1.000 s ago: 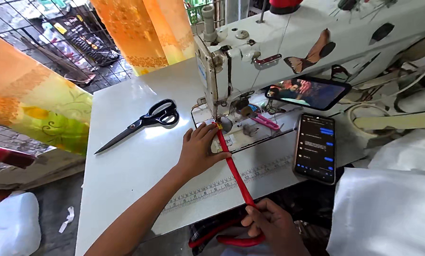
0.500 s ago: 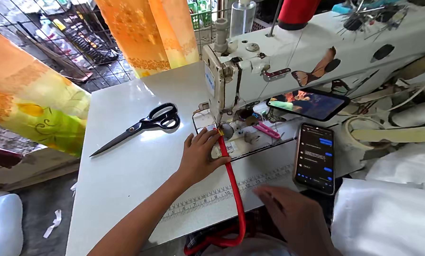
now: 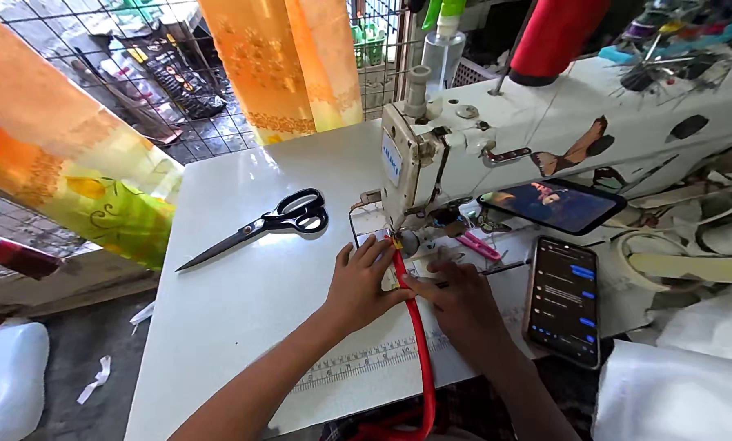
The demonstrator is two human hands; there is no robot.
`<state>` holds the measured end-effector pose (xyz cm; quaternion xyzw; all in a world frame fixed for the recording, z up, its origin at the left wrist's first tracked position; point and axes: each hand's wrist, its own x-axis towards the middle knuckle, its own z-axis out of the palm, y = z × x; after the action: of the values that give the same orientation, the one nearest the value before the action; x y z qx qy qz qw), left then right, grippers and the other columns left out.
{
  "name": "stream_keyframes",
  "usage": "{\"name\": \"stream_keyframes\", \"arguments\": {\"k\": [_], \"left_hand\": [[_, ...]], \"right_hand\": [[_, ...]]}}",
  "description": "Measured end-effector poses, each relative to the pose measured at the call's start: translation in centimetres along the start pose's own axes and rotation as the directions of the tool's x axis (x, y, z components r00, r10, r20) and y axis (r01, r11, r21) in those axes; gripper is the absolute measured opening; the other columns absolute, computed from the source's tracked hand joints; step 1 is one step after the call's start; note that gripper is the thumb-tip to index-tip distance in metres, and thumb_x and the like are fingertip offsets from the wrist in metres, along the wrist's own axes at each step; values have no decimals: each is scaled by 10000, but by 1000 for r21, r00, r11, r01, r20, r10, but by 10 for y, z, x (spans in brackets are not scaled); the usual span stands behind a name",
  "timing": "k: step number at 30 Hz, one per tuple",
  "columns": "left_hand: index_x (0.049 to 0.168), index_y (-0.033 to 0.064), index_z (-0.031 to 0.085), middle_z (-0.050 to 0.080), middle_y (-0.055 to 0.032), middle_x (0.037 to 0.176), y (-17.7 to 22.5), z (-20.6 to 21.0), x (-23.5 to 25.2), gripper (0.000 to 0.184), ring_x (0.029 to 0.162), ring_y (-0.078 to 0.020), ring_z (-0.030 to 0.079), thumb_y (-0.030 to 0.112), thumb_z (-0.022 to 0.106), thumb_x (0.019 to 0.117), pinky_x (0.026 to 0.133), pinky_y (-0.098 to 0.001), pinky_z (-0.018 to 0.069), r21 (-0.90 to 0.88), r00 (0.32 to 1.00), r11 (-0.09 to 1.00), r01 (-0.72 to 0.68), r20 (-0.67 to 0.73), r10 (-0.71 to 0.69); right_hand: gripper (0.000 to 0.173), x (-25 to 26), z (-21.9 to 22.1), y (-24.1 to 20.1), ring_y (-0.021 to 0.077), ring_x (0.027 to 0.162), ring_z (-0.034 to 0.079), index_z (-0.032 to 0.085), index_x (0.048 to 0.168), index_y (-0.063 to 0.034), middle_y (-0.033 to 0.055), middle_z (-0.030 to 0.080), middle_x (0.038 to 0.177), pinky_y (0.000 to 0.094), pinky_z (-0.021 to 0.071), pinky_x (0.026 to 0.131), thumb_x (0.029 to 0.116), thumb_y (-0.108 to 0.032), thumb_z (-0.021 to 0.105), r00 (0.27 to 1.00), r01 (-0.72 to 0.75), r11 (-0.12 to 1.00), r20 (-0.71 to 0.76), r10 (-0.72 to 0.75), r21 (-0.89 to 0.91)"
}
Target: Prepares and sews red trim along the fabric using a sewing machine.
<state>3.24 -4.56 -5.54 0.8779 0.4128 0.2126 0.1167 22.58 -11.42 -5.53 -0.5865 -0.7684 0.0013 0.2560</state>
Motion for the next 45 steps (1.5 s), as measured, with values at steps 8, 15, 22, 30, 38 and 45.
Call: {"name": "stream_keyframes", "arguments": {"k": [8, 15, 22, 30, 38, 45], "left_hand": [[1351, 44, 658, 607, -118, 1448, 13, 1, 0, 689, 1427, -361, 478, 575, 667, 912, 1158, -669, 283, 8, 997, 998, 66, -27, -66], [1278, 79, 690, 602, -97, 1458, 8, 0, 2, 684, 1467, -354, 427, 639, 653, 888, 1172, -689, 232, 61, 998, 997, 42, -42, -39], [1306, 89, 663, 539, -76, 1529, 7, -5, 3, 722, 1513, -359, 347, 680, 618, 892, 1185, -707, 158, 84, 995, 993, 84, 43, -88], [1349, 97, 642, 517, -68, 1549, 6, -6, 5, 752, 1529, -361, 311, 703, 573, 908, 1189, -711, 141, 99, 992, 991, 92, 72, -99], [1336, 88, 640, 544, -86, 1521, 2, -8, 10, 751, 1533, -366, 301, 701, 577, 908, 1193, -711, 118, 117, 993, 990, 82, 70, -90], [1369, 74, 606, 536, -93, 1526, -12, -13, 20, 765, 1539, -364, 285, 690, 578, 916, 1196, -712, 92, 105, 993, 993, 55, 100, -66]], "right_hand": [[456, 7, -4, 5, 427, 1043, 621, 800, 1140, -250, 159, 684, 1140, 609, 490, 820, 848, 77, 675, 1000, -27, 995, 7, 26, 94], [433, 6, 0, 10, 425, 1043, 618, 797, 1157, -236, 149, 678, 1121, 644, 481, 842, 870, 59, 661, 1000, -19, 988, 2, 19, 155], [503, 5, 3, 11, 395, 1010, 619, 796, 1159, -259, 146, 677, 1103, 574, 491, 820, 848, 98, 626, 1000, -10, 989, -25, 13, 146], [555, 7, 5, 12, 419, 1009, 632, 790, 1166, -280, 148, 683, 1089, 624, 487, 802, 819, 123, 628, 999, 2, 991, -39, 3, 136], [557, 16, 3, 9, 415, 1008, 636, 787, 1177, -284, 167, 684, 1091, 585, 491, 801, 856, 129, 596, 1000, -26, 996, -2, 26, 80], [531, 26, 5, 10, 393, 999, 635, 768, 1220, -315, 169, 676, 1069, 556, 490, 821, 916, 75, 575, 1000, -23, 999, 17, 22, 49]]}}
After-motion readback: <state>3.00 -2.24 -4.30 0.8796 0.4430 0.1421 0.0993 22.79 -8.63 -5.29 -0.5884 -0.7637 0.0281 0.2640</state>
